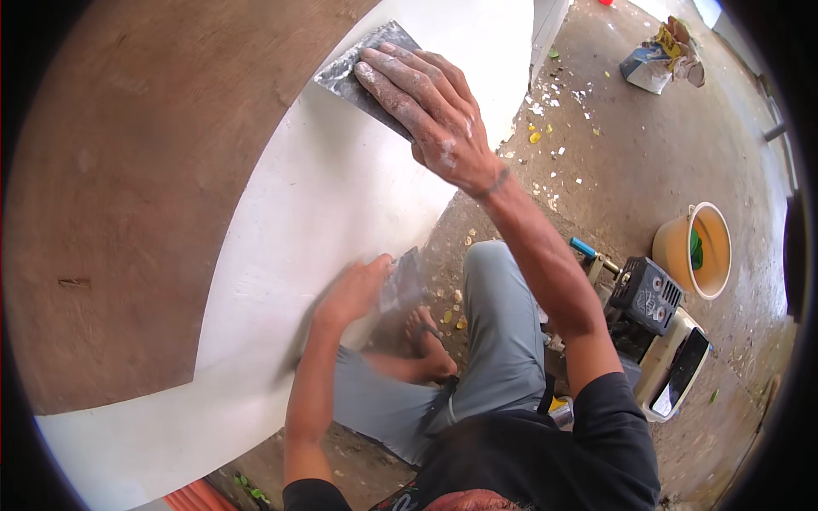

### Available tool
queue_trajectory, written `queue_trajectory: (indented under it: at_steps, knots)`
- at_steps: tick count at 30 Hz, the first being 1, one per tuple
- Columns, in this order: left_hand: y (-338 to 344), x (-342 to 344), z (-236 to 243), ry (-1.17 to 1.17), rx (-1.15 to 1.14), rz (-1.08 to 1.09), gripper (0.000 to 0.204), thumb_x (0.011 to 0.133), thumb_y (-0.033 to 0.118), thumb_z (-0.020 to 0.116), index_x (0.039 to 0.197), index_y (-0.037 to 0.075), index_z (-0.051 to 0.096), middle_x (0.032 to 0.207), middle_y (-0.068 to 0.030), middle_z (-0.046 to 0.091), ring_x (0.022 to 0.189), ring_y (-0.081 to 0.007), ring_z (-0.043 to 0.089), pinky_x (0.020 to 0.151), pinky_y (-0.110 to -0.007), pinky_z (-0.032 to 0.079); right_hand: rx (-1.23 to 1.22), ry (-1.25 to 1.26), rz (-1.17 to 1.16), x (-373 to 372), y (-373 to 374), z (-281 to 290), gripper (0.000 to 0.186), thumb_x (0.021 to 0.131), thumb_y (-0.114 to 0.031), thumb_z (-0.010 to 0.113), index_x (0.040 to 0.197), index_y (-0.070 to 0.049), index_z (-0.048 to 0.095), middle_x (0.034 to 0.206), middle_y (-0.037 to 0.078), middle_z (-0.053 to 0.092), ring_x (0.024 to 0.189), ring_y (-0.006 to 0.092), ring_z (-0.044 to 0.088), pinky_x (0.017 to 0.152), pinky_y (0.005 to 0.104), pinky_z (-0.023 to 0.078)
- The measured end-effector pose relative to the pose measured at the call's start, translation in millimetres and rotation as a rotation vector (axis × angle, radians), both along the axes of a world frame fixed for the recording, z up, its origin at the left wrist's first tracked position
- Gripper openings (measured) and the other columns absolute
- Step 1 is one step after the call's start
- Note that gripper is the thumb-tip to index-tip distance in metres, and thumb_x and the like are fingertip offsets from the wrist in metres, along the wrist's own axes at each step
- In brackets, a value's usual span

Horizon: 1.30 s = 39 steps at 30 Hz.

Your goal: The person applies plaster to a wall using putty knives, walks to a board to scoop up more plaster, and returns to apply and smooth the plaster on the wall.

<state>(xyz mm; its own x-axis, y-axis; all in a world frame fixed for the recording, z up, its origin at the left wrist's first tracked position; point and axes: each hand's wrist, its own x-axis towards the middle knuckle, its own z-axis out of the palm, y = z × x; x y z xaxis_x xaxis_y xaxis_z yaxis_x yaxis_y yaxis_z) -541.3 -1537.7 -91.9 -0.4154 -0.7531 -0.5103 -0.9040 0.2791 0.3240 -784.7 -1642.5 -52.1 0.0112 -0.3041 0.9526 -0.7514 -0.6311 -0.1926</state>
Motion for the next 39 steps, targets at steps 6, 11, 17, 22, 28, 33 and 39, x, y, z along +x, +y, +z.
queue_trajectory:
  at_steps: [6, 11, 17, 22, 28, 33, 39]
  knots:
    - [0.2, 4.7, -0.3, 0.046, -0.003, 0.023, 0.024, 0.104, 0.025, 0.046, 0.107, 0.003, 0.054, 0.079, -0.0299, 0.06, 0.08, -0.0511, 0.057, 0.068, -0.056, 0.041, -0.097, 0.137, -0.013, -2.4, -13.1, -2.2, 0.051, 0.085, -0.003, 0.061, 0.134, -0.016, 0.06, 0.14, 0.0, 0.057, 0.13, 0.0182, 0.053, 0.113, 0.0374, 0.043]
    - [1.7, 5.7, 0.0, 0.067, -0.036, -0.008, 0.024, 0.104, 0.025, 0.046, 0.106, 0.002, 0.054, 0.08, -0.0299, 0.06, 0.08, -0.0509, 0.057, 0.068, -0.055, 0.041, -0.129, 0.16, -0.016, -3.9, -20.4, 1.6, 0.051, 0.083, -0.003, 0.062, 0.132, -0.015, 0.062, 0.14, 0.0, 0.057, 0.129, 0.0184, 0.053, 0.112, 0.0372, 0.044]
    - [0.9, 1.5, 6.3, 0.043, -0.034, 0.0, 0.024, 0.103, 0.024, 0.047, 0.104, 0.002, 0.053, 0.079, -0.0303, 0.059, 0.081, -0.0512, 0.056, 0.069, -0.055, 0.041, -0.109, 0.159, 0.039, -0.3, -28.0, -4.3, 0.054, 0.081, 0.0, 0.063, 0.133, -0.014, 0.061, 0.141, 0.002, 0.056, 0.13, 0.0196, 0.052, 0.113, 0.0379, 0.042]
    - [1.8, -3.3, 16.4, 0.063, -0.034, 0.014, 0.023, 0.103, 0.023, 0.048, 0.102, 0.001, 0.053, 0.079, -0.0304, 0.059, 0.081, -0.0511, 0.056, 0.069, -0.056, 0.041, 0.046, 0.048, 0.174, 19.6, 0.6, -50.1, 0.057, 0.082, 0.006, 0.058, 0.136, -0.01, 0.058, 0.144, 0.008, 0.054, 0.136, 0.0246, 0.048, 0.116, 0.0427, 0.039]
    - [3.4, 10.7, -3.7, 0.053, -0.072, -0.071, 0.02, 0.102, 0.019, 0.048, 0.099, 0.0, 0.051, 0.079, -0.0298, 0.059, 0.083, -0.0506, 0.056, 0.07, -0.056, 0.041, 0.391, 0.065, 0.193, 37.3, 59.2, -111.0, 0.061, 0.08, 0.005, 0.057, 0.139, -0.008, 0.054, 0.145, 0.009, 0.052, 0.136, 0.0267, 0.047, 0.116, 0.0455, 0.036]
    - [0.8, -5.1, 4.6, 0.002, 0.006, -0.018, 0.017, 0.101, 0.016, 0.048, 0.1, -0.001, 0.052, 0.085, -0.0292, 0.061, 0.085, -0.0498, 0.057, 0.072, -0.057, 0.042, 0.097, -0.19, 0.097, 37.5, 17.5, -79.1, 0.064, 0.078, 0.011, 0.064, 0.139, -0.007, 0.054, 0.147, 0.015, 0.047, 0.138, 0.0346, 0.042, 0.111, 0.0475, 0.038]
    - [0.2, 15.7, -17.7, 0.071, -0.045, -0.101, 0.017, 0.102, 0.017, 0.046, 0.103, 0.002, 0.053, 0.084, -0.0291, 0.062, 0.084, -0.0491, 0.059, 0.073, -0.056, 0.043, 0.329, -0.215, 0.227, 102.2, 77.6, -116.0, 0.057, 0.081, 0.014, 0.052, 0.137, 0.0, 0.054, 0.144, 0.022, 0.045, 0.135, 0.0406, 0.043, 0.109, 0.0506, 0.04]
